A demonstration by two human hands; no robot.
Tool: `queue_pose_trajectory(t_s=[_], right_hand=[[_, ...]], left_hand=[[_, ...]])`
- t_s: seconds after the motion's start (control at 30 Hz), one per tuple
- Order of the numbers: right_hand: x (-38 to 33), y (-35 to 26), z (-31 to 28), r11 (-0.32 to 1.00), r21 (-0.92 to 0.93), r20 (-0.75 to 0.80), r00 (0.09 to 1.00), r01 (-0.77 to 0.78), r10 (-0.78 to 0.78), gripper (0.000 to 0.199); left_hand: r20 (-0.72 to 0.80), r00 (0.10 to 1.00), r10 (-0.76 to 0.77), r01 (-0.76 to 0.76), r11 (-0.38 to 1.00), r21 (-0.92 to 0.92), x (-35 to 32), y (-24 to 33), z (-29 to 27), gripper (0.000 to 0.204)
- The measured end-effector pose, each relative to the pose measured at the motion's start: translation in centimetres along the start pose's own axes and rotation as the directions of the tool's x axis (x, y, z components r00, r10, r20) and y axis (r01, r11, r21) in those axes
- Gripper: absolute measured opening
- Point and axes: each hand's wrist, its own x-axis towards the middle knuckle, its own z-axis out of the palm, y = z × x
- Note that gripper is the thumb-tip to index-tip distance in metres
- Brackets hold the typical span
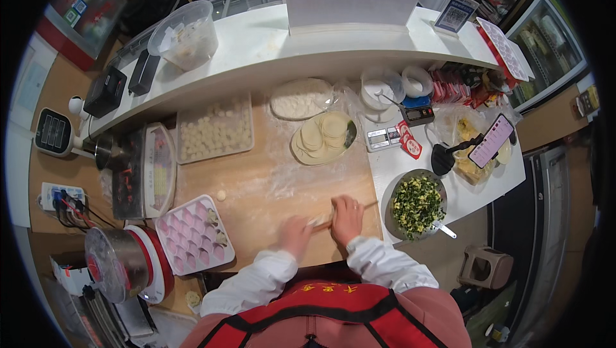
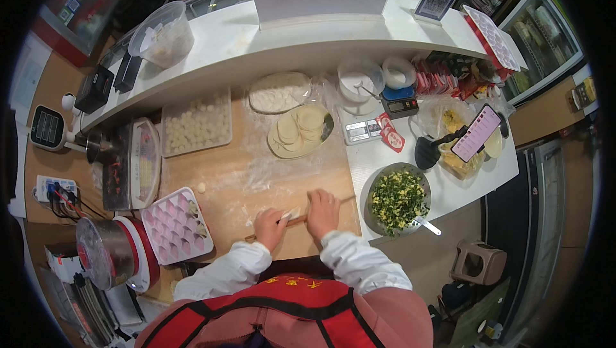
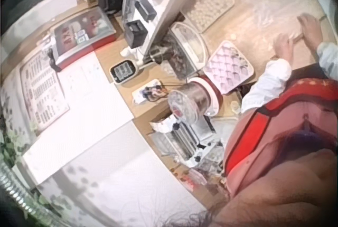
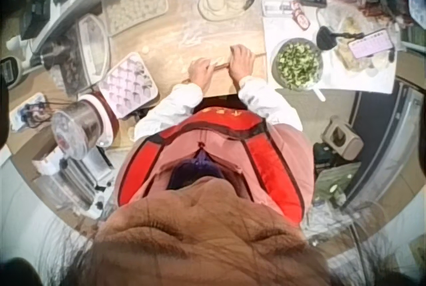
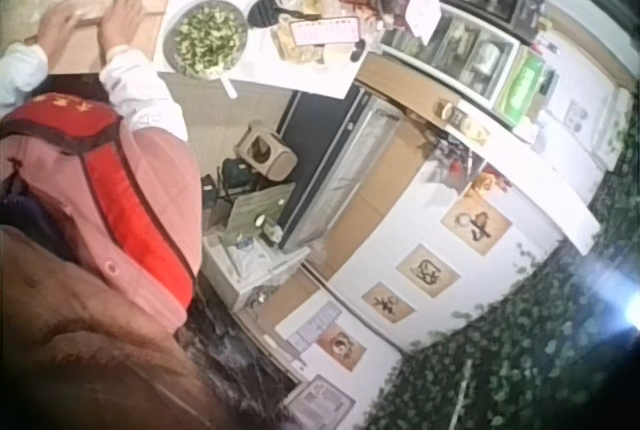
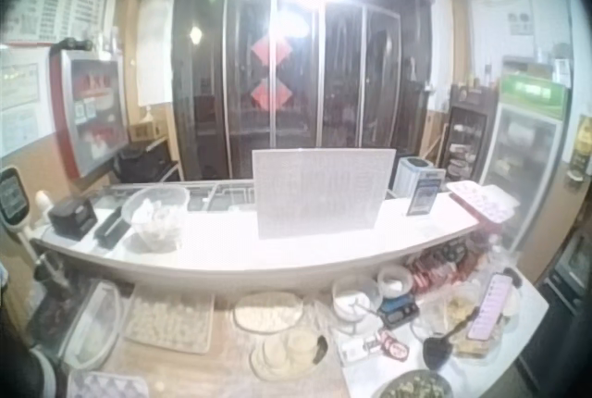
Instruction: The person repeatedly rolls small dough balls into flat circular sheets using a rolling pin on a floured wooden board. They rotate each piece to achieve even thickness and stack the finished sheets on a plate. The person occasionally sprinkles flour onto the board to prevent sticking.
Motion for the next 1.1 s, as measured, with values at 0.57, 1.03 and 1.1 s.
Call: queue_pose_trajectory(t_s=[0.57, 1.03, 1.1], right_hand=[[2.0, -0.2, 2.2, 0.999, 0.035, -0.128, 0.991, -0.019, 0.024, 0.030], [5.7, 0.3, 2.2, 1.000, 0.010, -0.233, 0.972, 0.007, -0.005, 0.025], [3.8, 2.0, 1.9, 0.993, 0.052, -0.083, 0.992, 0.103, -0.099, 0.025]], left_hand=[[0.048, 0.995, -0.084, 0.074, 0.982, 0.171, 0.7, -1.3, -0.3, 0.017], [0.058, 0.998, 0.028, -0.032, 0.998, 0.058, 3.8, -3.8, -1.8, 0.017], [-0.012, 0.999, 0.040, -0.039, 0.997, 0.068, 3.5, -3.8, -2.0, 0.016]])
